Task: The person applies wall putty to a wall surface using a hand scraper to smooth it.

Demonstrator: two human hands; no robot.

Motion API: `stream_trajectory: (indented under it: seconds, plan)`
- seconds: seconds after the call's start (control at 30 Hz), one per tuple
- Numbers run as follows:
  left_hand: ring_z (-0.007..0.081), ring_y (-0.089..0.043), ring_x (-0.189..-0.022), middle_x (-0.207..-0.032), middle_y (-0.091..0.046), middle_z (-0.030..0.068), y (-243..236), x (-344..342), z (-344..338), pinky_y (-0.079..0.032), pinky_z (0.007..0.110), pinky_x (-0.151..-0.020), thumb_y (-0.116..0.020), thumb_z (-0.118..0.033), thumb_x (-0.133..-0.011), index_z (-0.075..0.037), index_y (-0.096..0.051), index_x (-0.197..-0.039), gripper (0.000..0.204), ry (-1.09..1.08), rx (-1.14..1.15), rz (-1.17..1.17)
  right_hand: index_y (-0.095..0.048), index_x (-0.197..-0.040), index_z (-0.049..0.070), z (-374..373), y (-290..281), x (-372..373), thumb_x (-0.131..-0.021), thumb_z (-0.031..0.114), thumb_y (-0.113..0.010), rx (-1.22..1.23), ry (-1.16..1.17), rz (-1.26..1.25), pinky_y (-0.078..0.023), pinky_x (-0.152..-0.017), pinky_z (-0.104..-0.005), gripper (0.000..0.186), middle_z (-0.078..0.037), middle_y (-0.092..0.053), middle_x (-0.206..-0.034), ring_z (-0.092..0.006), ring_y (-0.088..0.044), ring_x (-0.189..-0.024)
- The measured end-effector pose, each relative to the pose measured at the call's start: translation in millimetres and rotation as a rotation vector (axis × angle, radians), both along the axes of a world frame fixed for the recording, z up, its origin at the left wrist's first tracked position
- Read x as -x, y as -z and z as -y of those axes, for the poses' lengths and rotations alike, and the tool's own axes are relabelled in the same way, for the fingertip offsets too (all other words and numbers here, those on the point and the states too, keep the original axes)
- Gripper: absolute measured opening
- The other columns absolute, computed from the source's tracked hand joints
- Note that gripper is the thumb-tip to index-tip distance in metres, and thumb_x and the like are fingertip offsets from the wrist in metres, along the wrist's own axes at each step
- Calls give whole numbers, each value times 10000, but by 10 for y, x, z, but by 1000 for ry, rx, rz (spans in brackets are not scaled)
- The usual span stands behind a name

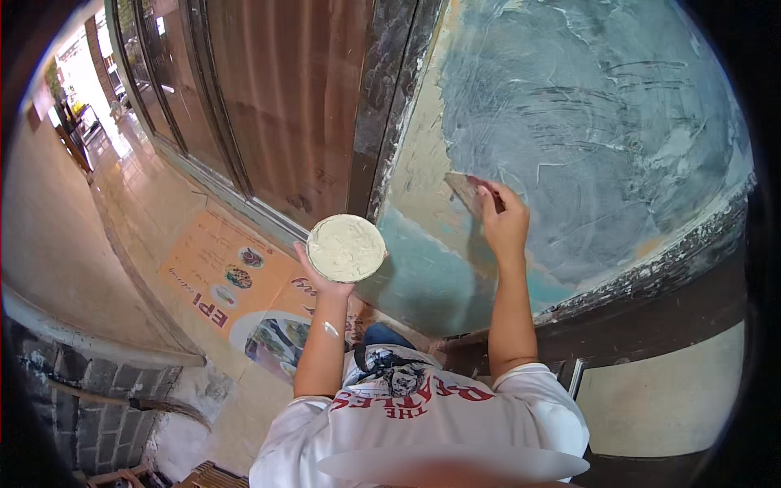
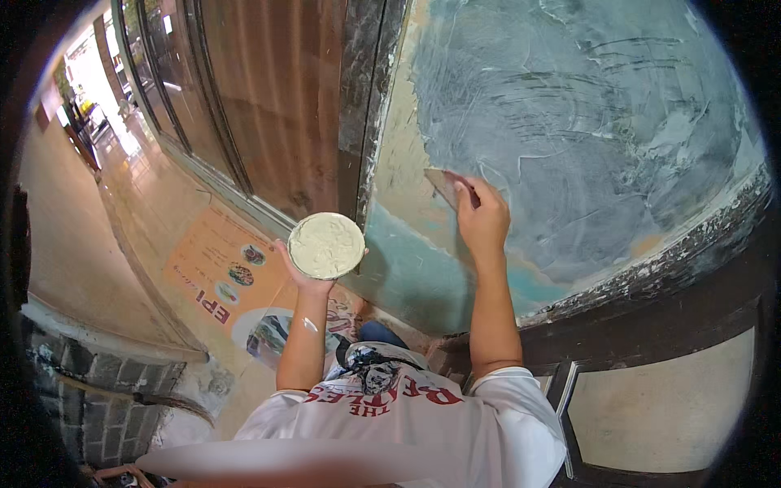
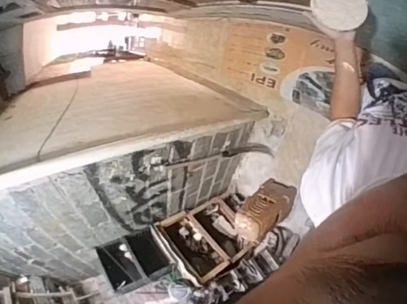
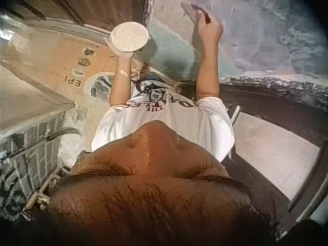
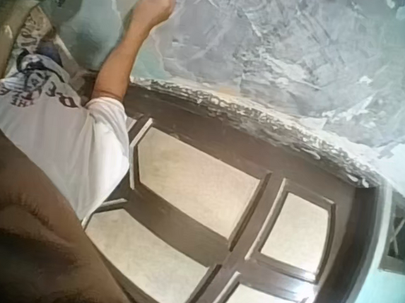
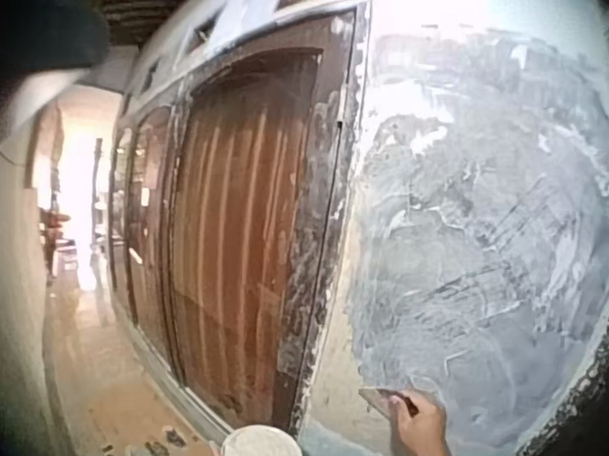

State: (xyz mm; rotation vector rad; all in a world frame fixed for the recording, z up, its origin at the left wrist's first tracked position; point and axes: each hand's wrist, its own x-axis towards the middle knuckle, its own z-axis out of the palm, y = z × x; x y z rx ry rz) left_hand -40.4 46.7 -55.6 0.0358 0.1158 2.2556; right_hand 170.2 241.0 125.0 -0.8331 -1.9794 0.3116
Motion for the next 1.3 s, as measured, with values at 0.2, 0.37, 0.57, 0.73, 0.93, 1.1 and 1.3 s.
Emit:
stream_trajectory:
  seconds: [0.2, 0.37, 0.57, 0.73, 0.93, 1.1, 1.3]
  plan:
    - [411, -480, -1371, -1518, -492, 141, -33, -19, 27, -401, 656, -1108, -356, -813, -919, -122, -510, -1465, 894, -13, 45, 37, -749, -1005, 65, 3, 260, -13, -917, 215, -717, -21, 43, 62, -536, -738, -393, 177, -117, -740, -956, -300, -692, -825]
    - [446, -469, -1367, -1536, -467, 146, -63, -10, 45, -385, 724, -1075, -364, -828, -903, -137, -507, -1469, 904, 23, -20, 41, -746, -1025, 41, -98, 12, 24, -914, 186, -724, -12, 55, -83, -540, -746, -382, 184, -151, -741, -947, -313, -701, -825]
    - [473, -467, -1355, -1542, -454, 153, -222, -96, 104, -369, 818, -1003, -370, -850, -880, -148, -503, -1469, 926, 77, -3, 78, -743, -1034, 43, -13, 186, -99, -914, 185, -724, 93, -21, -43, -537, -750, -392, 186, -151, -739, -942, -308, -703, -826]
    - [464, -480, -1348, -1522, -480, 161, -65, -22, 91, -399, 755, -1041, -353, -836, -900, -138, -512, -1460, 909, 12, 28, 71, -740, -1021, 65, 20, 211, -67, -927, 207, -705, -25, 78, 83, -528, -737, -408, 175, -131, -732, -927, -316, -689, -824]
    - [446, -461, -1376, -1541, -465, 150, -192, -74, 127, -375, 756, -1061, -339, -824, -916, -136, -501, -1474, 900, 33, 13, 59, -744, -1014, 37, -28, -5, -91, -915, 173, -722, -44, 64, -75, -538, -759, -398, 169, -155, -735, -956, -334, -698, -838]
    - [486, -424, -1388, -1567, -425, 168, -128, -56, 118, -346, 779, -1065, -325, -855, -893, -135, -485, -1485, 945, -14, 43, 89, -747, -1024, 62, 103, 158, -154, -913, 185, -721, 61, 7, 35, -536, -768, -401, 168, -134, -738, -967, -337, -694, -856]
    - [488, -425, -1384, -1565, -429, 160, -119, -70, 155, -336, 811, -1041, -329, -849, -895, -145, -495, -1477, 928, 6, 34, 125, -747, -1035, 81, 58, 86, -134, -931, 227, -698, -64, 124, 126, -535, -791, -416, 187, -127, -738, -987, -330, -686, -916]
